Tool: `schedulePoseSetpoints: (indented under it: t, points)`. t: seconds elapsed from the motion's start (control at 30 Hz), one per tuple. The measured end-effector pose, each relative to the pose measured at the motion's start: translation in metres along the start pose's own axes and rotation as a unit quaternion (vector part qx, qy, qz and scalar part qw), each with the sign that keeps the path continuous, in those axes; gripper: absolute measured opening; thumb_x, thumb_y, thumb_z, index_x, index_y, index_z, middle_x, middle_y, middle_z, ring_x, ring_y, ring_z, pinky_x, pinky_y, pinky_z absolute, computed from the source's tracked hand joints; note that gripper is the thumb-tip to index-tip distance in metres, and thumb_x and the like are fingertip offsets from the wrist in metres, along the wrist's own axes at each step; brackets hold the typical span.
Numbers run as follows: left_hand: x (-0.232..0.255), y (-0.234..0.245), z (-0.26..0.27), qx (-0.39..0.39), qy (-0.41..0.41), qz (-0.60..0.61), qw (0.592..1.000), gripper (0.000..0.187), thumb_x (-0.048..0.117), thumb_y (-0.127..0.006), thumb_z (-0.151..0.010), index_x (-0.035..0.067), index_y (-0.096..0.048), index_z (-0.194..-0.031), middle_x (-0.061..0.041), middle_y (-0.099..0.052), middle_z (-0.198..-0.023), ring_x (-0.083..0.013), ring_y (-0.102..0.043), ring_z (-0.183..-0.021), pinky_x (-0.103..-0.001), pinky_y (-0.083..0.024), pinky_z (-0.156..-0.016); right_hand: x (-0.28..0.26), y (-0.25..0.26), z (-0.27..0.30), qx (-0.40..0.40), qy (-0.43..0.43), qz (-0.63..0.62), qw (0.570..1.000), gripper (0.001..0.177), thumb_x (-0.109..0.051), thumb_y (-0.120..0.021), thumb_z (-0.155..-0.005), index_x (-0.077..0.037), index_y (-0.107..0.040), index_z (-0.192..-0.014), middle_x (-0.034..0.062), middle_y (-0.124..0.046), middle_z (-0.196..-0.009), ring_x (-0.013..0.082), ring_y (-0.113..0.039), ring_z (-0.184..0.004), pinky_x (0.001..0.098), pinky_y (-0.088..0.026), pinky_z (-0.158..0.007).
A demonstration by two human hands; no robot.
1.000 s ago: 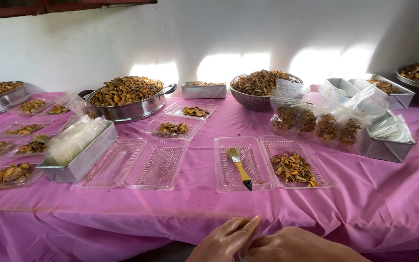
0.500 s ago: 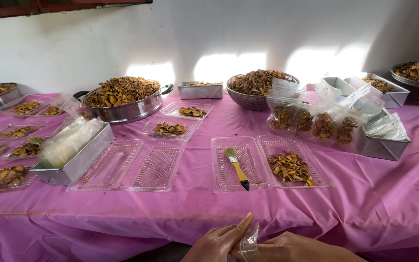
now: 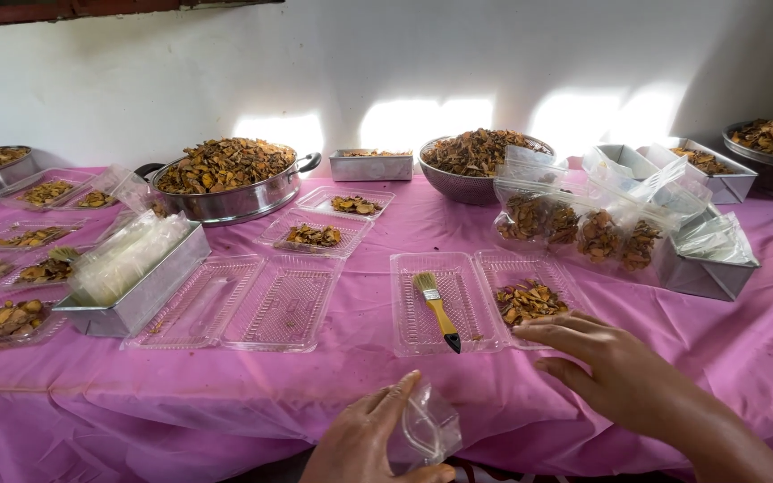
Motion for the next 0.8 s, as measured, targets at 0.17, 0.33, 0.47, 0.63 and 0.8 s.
schedulePoseSetpoints:
  t: [0.17, 0.33, 0.47, 0.63, 0.8]
  points:
    - [-0.028, 0.005, 0.003, 0.037, 0.001, -0.023, 0.999, 0.112, 0.08, -0.078, -0.069, 0.024, -0.035, -0.157, -0.007, -0.053, -0.152, -0.0339, -0.058, -0.131, -0.049, -0.048, -0.105, 0.064, -0.059, 0.001, -0.127, -0.031, 0.139, 0.982, 0.044, -0.038, -0.062, -0.095, -0.029, -0.066, -0.138, -0.002, -0.066, -0.141, 0.0196, -0.058, -0.133, 0.0457, -0.036, -0.116]
    - [-0.04, 0.017, 0.008, 0.017, 0.072, -0.032, 0.997, 0.118, 0.072, -0.088, -0.068, 0.034, -0.025, -0.16, -0.004, -0.048, -0.156, -0.0338, -0.046, -0.14, -0.05, -0.042, -0.11, 0.054, -0.069, 0.002, -0.107, -0.038, 0.145, 0.983, 0.046, -0.039, -0.063, -0.094, -0.028, -0.064, -0.138, -0.0039, -0.07, -0.136, 0.0208, -0.06, -0.13, 0.0453, -0.041, -0.112]
    - [-0.041, 0.034, 0.015, 0.037, 0.093, -0.013, 0.995, 0.117, 0.069, -0.092, -0.067, 0.036, -0.028, -0.16, 0.0, -0.048, -0.157, -0.0243, -0.041, -0.147, -0.047, -0.041, -0.115, 0.04, -0.07, 0.006, -0.109, 0.017, 0.118, 0.987, 0.047, -0.034, -0.064, -0.095, -0.023, -0.063, -0.14, -0.0004, -0.074, -0.129, 0.022, -0.065, -0.12, 0.0443, -0.043, -0.107]
    - [-0.048, 0.041, 0.016, 0.097, 0.071, -0.036, 0.992, 0.121, 0.077, -0.089, -0.06, 0.036, -0.032, -0.158, 0.004, -0.064, -0.142, -0.0199, -0.054, -0.138, -0.043, -0.05, -0.108, 0.035, -0.05, 0.0, -0.116, -0.024, 0.054, 0.991, 0.042, -0.035, -0.059, -0.098, -0.027, -0.066, -0.138, 0.0, -0.075, -0.13, 0.0213, -0.067, -0.121, 0.0452, -0.05, -0.105]
    - [-0.012, 0.048, 0.002, 0.044, 0.034, -0.075, 0.996, 0.125, 0.084, -0.079, -0.068, 0.025, -0.02, -0.162, -0.011, -0.044, -0.157, -0.0375, -0.045, -0.14, -0.062, -0.04, -0.109, 0.061, -0.038, -0.027, -0.078, -0.106, 0.07, 0.989, 0.048, -0.018, -0.062, -0.09, -0.033, -0.069, -0.134, -0.0024, -0.066, -0.144, 0.0206, -0.054, -0.139, 0.0444, -0.041, -0.116]
Point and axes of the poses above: each hand's wrist, its own z-axis away from the middle knuckle, its own y-axis out of the back of the hand, x = y × z, the point moved 6 cm from there along -z, towards the middle knuckle
